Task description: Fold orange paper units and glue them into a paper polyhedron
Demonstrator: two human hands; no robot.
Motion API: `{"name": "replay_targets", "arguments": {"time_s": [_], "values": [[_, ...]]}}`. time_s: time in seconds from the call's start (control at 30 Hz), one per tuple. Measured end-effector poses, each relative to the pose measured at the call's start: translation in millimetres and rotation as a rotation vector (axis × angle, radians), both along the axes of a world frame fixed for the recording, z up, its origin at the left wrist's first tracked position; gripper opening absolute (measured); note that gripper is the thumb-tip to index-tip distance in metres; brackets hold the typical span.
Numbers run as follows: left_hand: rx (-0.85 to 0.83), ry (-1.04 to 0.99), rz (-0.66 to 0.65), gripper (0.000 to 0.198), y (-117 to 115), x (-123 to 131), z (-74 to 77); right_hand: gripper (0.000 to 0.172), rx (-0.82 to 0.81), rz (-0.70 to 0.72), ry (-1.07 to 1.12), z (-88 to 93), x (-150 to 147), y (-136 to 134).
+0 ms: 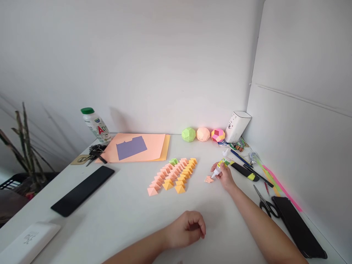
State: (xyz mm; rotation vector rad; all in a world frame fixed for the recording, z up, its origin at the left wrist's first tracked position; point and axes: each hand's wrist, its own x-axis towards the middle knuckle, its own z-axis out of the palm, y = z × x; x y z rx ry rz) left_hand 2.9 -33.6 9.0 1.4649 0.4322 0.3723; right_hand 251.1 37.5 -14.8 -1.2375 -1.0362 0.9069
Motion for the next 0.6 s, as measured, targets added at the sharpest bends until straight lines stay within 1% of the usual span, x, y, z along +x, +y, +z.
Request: {"name": "replay_targets", "arguments": {"time_s": [0.27,0.43,0.6], "values": [[0.003,0.0,-0.005,0.006,0.0,0.3,2.9,0.049,0.004,-0.001,-0.006,-0.7,-1.2,0.7],[-0.016,-0.001,-0.006,0.008,0.4,0.0,2.8,0.048,-0.003,0.013,0.001,-0.8,-0.7,-0.1],[0.0,-0.001,-0.005,0.009,-0.1,0.0,3.0,0.048,-0.006,0.03,0.016,-1.0,-0.4,-0.5]]}}
